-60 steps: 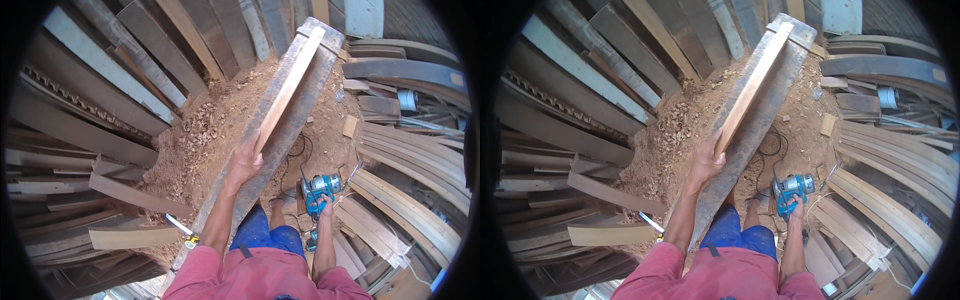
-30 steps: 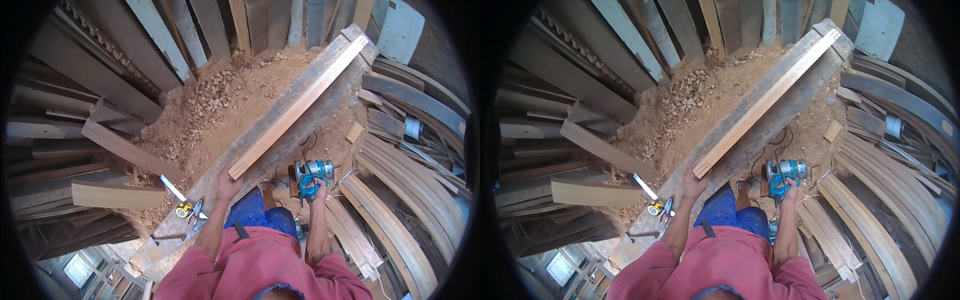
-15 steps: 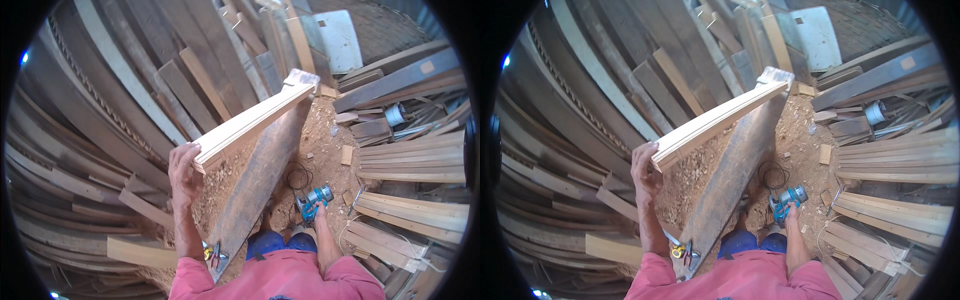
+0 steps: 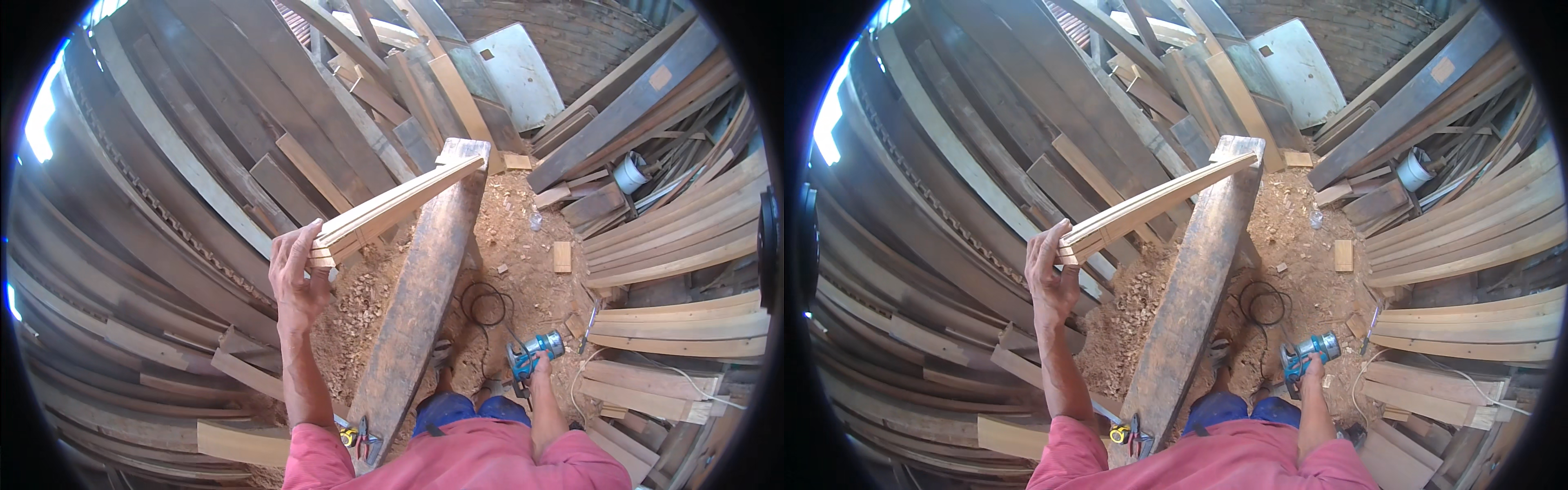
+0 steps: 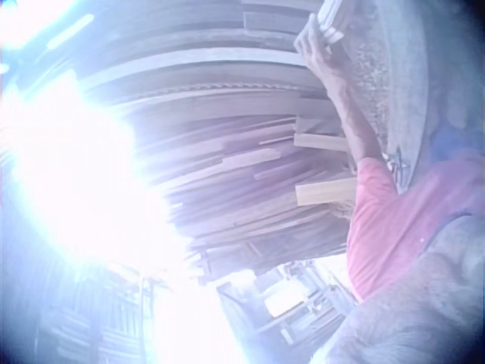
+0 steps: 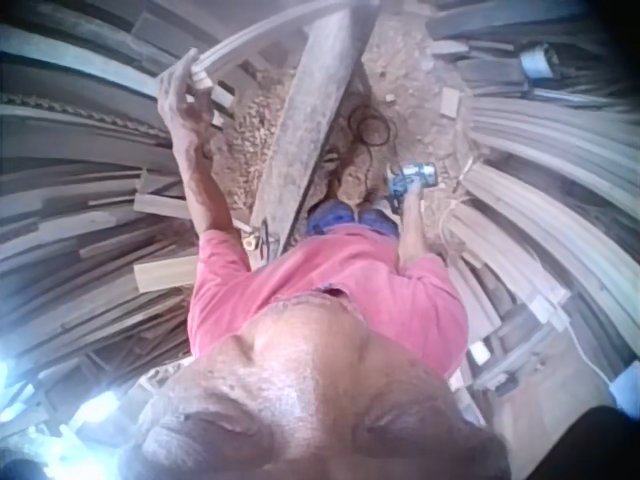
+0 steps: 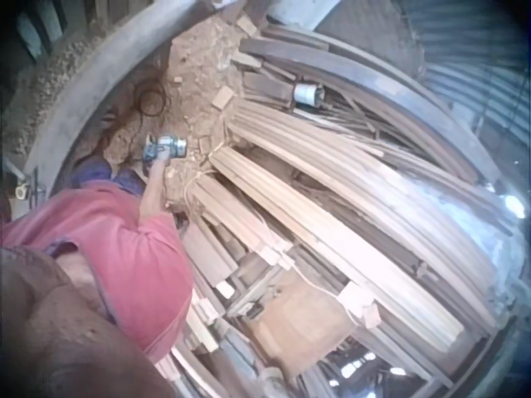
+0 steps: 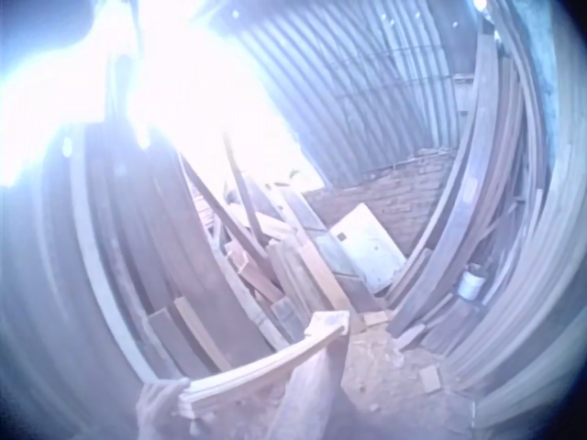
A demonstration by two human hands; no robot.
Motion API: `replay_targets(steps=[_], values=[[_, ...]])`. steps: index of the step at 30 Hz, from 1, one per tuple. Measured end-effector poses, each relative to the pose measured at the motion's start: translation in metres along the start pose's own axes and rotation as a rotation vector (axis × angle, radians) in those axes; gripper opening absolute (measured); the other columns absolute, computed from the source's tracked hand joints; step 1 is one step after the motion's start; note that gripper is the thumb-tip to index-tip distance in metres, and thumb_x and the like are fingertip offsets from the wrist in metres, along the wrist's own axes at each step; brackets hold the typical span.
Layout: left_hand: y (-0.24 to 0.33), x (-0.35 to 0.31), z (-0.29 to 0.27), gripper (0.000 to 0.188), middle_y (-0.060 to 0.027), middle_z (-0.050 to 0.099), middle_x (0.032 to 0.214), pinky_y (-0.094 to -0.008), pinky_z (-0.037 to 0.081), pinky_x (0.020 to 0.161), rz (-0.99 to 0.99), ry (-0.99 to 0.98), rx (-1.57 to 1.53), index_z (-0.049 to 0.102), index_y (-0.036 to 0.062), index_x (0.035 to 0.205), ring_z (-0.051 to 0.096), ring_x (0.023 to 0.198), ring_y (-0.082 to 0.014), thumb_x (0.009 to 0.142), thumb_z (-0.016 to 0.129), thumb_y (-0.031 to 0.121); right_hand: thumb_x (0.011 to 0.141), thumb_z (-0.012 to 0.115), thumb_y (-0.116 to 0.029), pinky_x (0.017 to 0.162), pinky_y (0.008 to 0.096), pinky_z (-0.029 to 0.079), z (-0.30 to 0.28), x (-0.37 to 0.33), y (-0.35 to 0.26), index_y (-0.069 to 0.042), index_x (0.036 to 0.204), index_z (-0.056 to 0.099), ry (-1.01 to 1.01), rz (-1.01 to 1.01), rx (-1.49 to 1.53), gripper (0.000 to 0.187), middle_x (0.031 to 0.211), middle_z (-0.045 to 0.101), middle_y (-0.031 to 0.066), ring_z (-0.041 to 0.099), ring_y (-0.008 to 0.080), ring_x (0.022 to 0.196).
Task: The person uses a wood router to shape the edges of several wooden boards by hand, turning the boards over to work on multiple sides.
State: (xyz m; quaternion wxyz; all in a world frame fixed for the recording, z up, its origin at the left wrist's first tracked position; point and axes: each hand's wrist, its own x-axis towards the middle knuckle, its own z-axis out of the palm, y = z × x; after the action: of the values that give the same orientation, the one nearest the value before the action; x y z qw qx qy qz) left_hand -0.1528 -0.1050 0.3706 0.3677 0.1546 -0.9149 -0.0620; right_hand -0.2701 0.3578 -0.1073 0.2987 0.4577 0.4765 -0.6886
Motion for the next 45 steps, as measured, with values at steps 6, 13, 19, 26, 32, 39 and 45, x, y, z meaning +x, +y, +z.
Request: replay_targets(steps=[6, 13, 19, 26, 32, 39, 45], values=[[0.009, -0.006, -0.002, 0.056, -0.0133, 0.071, 0.110, -0.0413, 0.052, 0.090, -0.014, -0.009, -0.007, 0.068, 0.0055, 0.125, 0.065, 0.101, -0.0325, 0.071, 0.070, -0.007, 0.089, 0.056, -0.022, 0.047, 0.0382, 0.048, -0.024, 0.001, -0.008, -0.016, 0.083, 0.051, 0.079, -0.001, 0.013, 0.010, 0.066, 0.050, 0.0026, 0.054, 0.0219, 0.051], [0.017, -0.013, 0.000, 0.056, -0.0135, 0.071, 0.112, -0.0417, 0.051, 0.091, 0.012, -0.018, -0.039, 0.067, 0.0059, 0.126, 0.064, 0.102, -0.0325, 0.072, 0.071, -0.007, 0.090, 0.055, -0.025, 0.047, 0.0398, 0.048, -0.042, 0.008, -0.011, -0.016, 0.082, 0.051, 0.078, -0.019, 0.022, 0.013, 0.065, 0.050, 0.0032, 0.054, 0.0224, 0.050], [0.022, -0.021, 0.001, 0.059, -0.0130, 0.071, 0.112, -0.0409, 0.050, 0.089, 0.008, -0.018, -0.050, 0.067, 0.0058, 0.126, 0.064, 0.100, -0.0322, 0.069, 0.068, -0.010, 0.089, 0.058, -0.028, 0.046, 0.0420, 0.049, -0.032, 0.008, -0.004, -0.016, 0.087, 0.052, 0.004, -0.008, -0.055, 0.014, 0.065, 0.053, 0.0052, 0.055, 0.0247, 0.048], [0.021, -0.035, 0.002, 0.057, -0.0131, 0.071, 0.112, -0.0417, 0.050, 0.090, -0.003, -0.027, -0.029, 0.067, 0.0050, 0.125, 0.064, 0.101, -0.0326, 0.070, 0.067, -0.010, 0.086, 0.061, -0.020, 0.045, 0.0392, 0.050, -0.013, 0.000, 0.008, -0.018, 0.096, 0.055, 0.025, 0.002, 0.044, 0.011, 0.068, 0.051, 0.0020, 0.054, 0.0231, 0.048], [0.022, -0.049, 0.003, 0.058, -0.0131, 0.071, 0.112, -0.0430, 0.050, 0.092, -0.018, -0.022, -0.040, 0.068, 0.0069, 0.124, 0.064, 0.102, -0.0333, 0.069, 0.066, -0.011, 0.085, 0.061, -0.016, 0.043, 0.0390, 0.050, -0.018, 0.015, 0.014, -0.017, 0.100, 0.055, -0.043, -0.030, 0.030, 0.016, 0.068, 0.051, 0.0023, 0.054, 0.0230, 0.047], [0.023, -0.088, 0.004, 0.057, -0.0123, 0.071, 0.112, -0.0444, 0.049, 0.097, -0.056, -0.038, -0.043, 0.069, 0.0082, 0.121, 0.065, 0.108, -0.0347, 0.067, 0.066, -0.012, 0.085, 0.060, -0.015, 0.045, 0.0397, 0.050, -0.024, 0.013, 0.020, -0.017, 0.091, 0.054, -0.031, -0.009, 0.017, 0.009, 0.066, 0.051, 0.0026, 0.054, 0.0220, 0.049], [0.031, -0.177, 0.016, 0.062, -0.0127, 0.073, 0.117, -0.0450, 0.050, 0.099, -0.177, -0.201, 0.085, 0.067, 0.0094, 0.122, 0.068, 0.108, -0.0320, 0.065, 0.066, -0.017, 0.087, 0.061, -0.015, 0.044, 0.0399, 0.050, -0.038, 0.005, 0.014, -0.015, 0.092, 0.056, -0.029, 0.021, -0.015, 0.008, 0.067, 0.053, 0.0033, 0.055, 0.0231, 0.050]])
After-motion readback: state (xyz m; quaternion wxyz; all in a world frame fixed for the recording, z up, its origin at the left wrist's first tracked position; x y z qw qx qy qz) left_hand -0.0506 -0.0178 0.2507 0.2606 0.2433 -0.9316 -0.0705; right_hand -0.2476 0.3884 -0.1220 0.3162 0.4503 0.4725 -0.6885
